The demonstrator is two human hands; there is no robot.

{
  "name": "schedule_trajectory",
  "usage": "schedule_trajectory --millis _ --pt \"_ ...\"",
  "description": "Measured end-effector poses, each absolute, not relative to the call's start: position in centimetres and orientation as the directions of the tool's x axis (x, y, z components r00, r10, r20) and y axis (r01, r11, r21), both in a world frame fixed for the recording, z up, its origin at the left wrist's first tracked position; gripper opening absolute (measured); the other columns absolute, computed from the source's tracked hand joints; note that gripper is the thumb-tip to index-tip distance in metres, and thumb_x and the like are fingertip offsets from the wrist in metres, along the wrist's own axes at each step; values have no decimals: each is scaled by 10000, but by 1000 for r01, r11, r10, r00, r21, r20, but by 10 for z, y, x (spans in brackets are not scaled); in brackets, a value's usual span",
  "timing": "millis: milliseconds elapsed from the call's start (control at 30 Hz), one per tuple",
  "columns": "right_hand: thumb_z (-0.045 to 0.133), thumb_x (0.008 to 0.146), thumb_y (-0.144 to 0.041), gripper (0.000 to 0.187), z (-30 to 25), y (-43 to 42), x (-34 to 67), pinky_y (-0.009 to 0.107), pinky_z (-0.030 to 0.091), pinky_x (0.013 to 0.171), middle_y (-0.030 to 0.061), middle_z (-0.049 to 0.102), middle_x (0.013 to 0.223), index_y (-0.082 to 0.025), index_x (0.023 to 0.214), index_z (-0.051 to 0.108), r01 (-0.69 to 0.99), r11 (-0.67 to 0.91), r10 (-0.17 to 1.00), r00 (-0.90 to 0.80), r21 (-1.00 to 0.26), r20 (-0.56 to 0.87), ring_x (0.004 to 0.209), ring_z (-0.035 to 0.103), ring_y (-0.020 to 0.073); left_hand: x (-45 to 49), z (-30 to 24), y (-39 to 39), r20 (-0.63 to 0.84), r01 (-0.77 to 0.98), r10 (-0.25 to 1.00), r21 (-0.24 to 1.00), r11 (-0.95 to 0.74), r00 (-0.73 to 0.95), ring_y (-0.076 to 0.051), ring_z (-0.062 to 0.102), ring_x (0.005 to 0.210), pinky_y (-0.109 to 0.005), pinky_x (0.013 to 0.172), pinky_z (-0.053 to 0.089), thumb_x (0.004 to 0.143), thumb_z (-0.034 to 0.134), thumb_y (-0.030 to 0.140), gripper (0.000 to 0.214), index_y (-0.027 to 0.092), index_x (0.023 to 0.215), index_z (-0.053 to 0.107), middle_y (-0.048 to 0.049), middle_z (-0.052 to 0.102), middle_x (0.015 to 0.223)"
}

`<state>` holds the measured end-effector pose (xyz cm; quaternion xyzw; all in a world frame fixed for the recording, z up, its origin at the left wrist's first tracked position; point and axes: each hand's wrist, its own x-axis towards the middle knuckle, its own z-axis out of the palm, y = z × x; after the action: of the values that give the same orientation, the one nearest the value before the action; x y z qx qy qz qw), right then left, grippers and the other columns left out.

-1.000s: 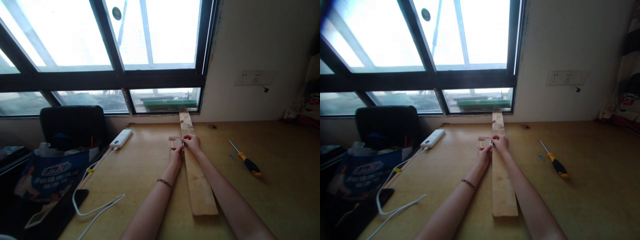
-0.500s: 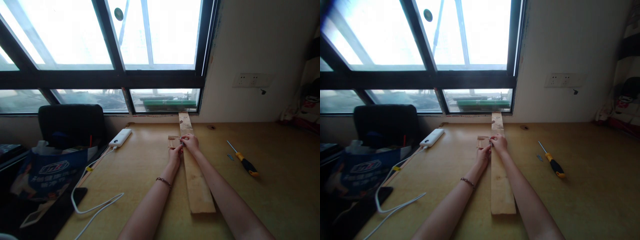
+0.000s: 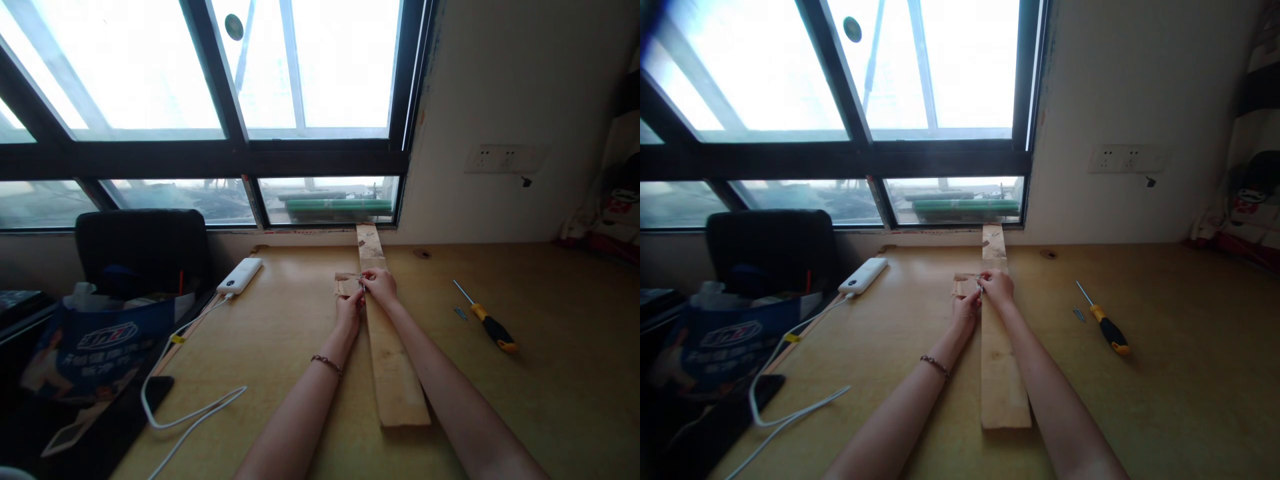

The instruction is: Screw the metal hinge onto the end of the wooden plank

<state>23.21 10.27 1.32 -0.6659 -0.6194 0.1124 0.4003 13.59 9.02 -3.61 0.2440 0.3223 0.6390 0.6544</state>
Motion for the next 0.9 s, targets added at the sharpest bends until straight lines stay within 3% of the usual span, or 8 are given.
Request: schedule_trajectory --millis 333,500,567,667,767,900 --pt "644 630 -354 225 11 103 232 222 365 535 -22 685 741 -259 828 693 646 131 924 195 -752 328 617 566 126 136 -38 92 -130 -690 990 721 63 -45 -41 496 441 -159 438 383 511 731 151 320 101 805 614 -9 619 650" --pt "597 680 -401 311 24 78 255 244 421 569 48 683 792 -167 867 681 484 313 850 240 -817 468 593 534 130 137 -39 92 -150 -695 987 716 66 -61 -32 488 418 -149 425 387 497 739 140 309 101 772 603 7 613 631" --pt "563 707 -433 343 29 57 283 248 423 556 73 678 785 -146 856 677 483 316 807 316 -816 500 614 552 149 137 -38 92 -150 -696 987 715 67 -58 -36 496 422 -148 429 396 495 739 134 291 101 749 600 8 611 619" --pt "546 716 -436 326 29 22 338 261 425 589 80 680 777 -154 807 681 606 191 729 439 -772 525 635 577 167 136 -38 91 -143 -696 988 715 66 -54 -40 496 419 -146 422 403 492 740 124 268 102 717 595 13 602 593" --pt "522 729 -407 303 19 -3 391 275 413 594 82 682 739 -163 796 689 724 -71 675 541 -686 501 629 591 185 136 -38 92 -133 -698 990 713 65 -44 -42 502 420 -146 419 411 493 746 129 277 102 722 592 13 602 598" --pt "513 737 -323 239 3 -14 425 269 390 572 78 692 754 -196 823 697 785 -350 726 572 -512 381 691 619 208 136 -36 93 -125 -707 992 705 65 -34 -43 506 419 -147 423 422 484 755 124 292 103 720 584 17 601 597"
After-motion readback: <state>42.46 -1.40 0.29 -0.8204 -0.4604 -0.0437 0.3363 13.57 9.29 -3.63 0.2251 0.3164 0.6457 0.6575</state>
